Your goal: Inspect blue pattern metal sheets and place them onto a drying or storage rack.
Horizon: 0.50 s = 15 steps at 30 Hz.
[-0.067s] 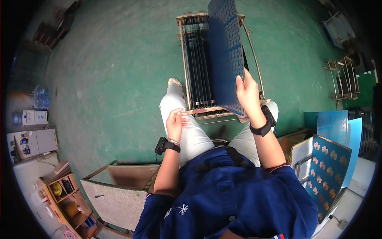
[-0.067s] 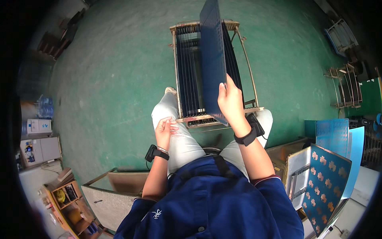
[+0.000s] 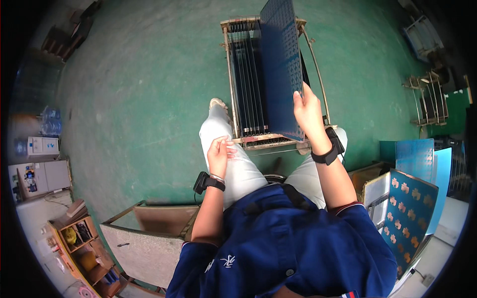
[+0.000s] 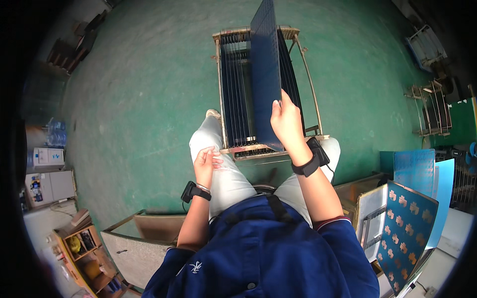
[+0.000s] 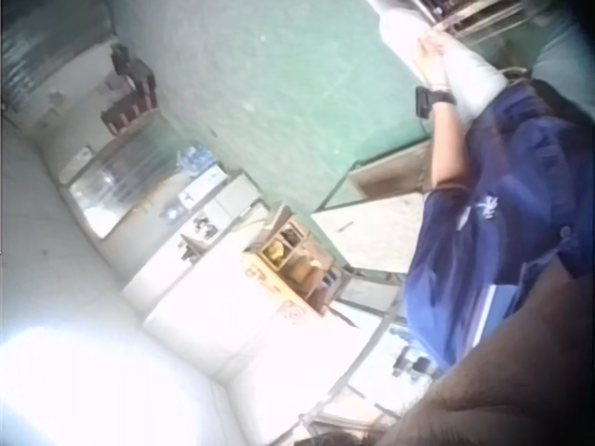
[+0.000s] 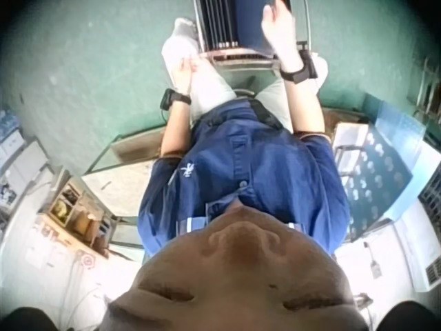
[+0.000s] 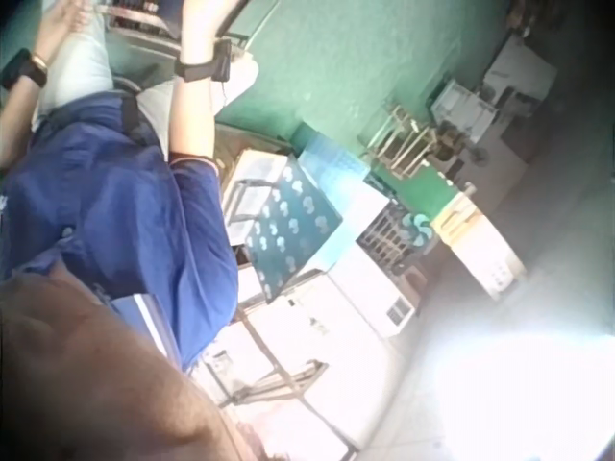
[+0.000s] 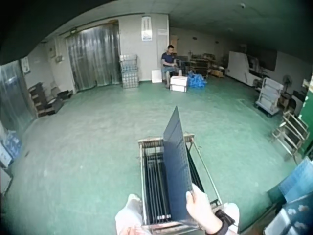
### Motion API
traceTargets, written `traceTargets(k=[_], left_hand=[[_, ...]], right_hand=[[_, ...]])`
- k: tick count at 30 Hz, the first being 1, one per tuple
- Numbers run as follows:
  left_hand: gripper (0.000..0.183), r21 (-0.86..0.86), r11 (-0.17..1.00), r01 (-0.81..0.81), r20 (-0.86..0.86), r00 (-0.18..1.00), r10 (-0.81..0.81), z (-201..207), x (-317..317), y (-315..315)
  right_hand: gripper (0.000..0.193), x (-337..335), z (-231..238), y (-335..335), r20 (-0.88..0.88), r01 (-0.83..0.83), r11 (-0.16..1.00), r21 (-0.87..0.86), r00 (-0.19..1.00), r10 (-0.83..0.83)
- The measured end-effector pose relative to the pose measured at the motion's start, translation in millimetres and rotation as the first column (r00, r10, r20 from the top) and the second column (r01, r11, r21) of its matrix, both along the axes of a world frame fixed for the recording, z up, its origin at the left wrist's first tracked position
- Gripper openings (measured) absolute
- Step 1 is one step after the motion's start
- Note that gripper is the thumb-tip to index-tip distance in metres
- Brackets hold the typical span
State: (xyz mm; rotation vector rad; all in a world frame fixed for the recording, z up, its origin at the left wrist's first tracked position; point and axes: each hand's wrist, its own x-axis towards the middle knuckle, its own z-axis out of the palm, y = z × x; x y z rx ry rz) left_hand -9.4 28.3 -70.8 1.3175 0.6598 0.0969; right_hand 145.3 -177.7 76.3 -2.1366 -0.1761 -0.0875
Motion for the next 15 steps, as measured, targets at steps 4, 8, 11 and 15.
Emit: traceTargets(k=[4,8,11,15], left_hand=[[0.019,-0.017,1.000,0.003,0.024,1.000,-0.003,-2.8,-4.1,0.8],[0.019,-0.032,0.999,0.000,0.037,0.999,0.001,-4.2,-4.7,1.4],[0.019,-0.041,0.999,-0.004,0.039,0.999,0.005,-4.9,-6.3,2.0],[0.019,-0.058,0.998,-0.008,0.041,0.999,0.010,0.0,-5.5,1.1]], right_hand=[[0.032,21.1,-5.8,3.9,-0.002,-0.048,0.998,-0.034,0.999,0.048],[0.031,26.9,-4.6,14.6,-0.023,-0.033,0.998,-0.052,0.999,0.032],[0.031,19.8,-1.3,20.1,0.055,-0.017,0.995,-0.094,0.998,0.022],[0.031,9.9,2.1,15.3,0.035,-0.018,0.998,-0.054,0.999,0.020]])
